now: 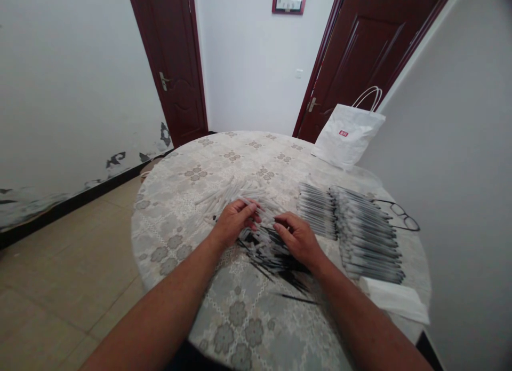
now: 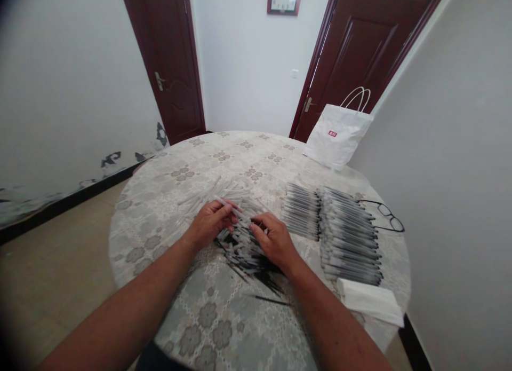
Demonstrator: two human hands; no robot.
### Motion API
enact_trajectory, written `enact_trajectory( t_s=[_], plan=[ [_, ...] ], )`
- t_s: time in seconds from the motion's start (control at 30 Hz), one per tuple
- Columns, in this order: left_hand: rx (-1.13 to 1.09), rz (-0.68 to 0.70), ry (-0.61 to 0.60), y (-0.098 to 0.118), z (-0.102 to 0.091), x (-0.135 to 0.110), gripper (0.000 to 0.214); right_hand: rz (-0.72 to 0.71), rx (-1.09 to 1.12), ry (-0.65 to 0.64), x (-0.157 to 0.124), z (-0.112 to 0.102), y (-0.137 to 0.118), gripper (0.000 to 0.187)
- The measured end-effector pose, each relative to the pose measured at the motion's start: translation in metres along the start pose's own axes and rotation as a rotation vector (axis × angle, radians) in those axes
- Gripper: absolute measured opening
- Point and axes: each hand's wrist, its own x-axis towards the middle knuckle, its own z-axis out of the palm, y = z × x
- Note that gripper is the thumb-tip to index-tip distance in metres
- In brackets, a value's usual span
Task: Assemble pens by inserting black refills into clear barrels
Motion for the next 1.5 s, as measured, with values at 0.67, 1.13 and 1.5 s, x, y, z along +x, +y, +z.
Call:
enact_trajectory(
  t_s=[0.67,1.13,1.5],
  plan=[
    [-0.179,0.054,0.254,0.001,-0.008,0.007,0.038,0.093,-0.619,-0.374,0.003,0.003,0.008,0.019],
    [0.107,-0.062,-0.337,0.012,0.011,-0.015,0.031,0.236,0.450,0.097,0.000,0.007,0.001,0.021],
    [0.205,-0.087,-0.240,0.011,0.002,-0.010,0.037,0.327,0.675,0.270,-0.003,0.002,0.008,0.030]
  ],
)
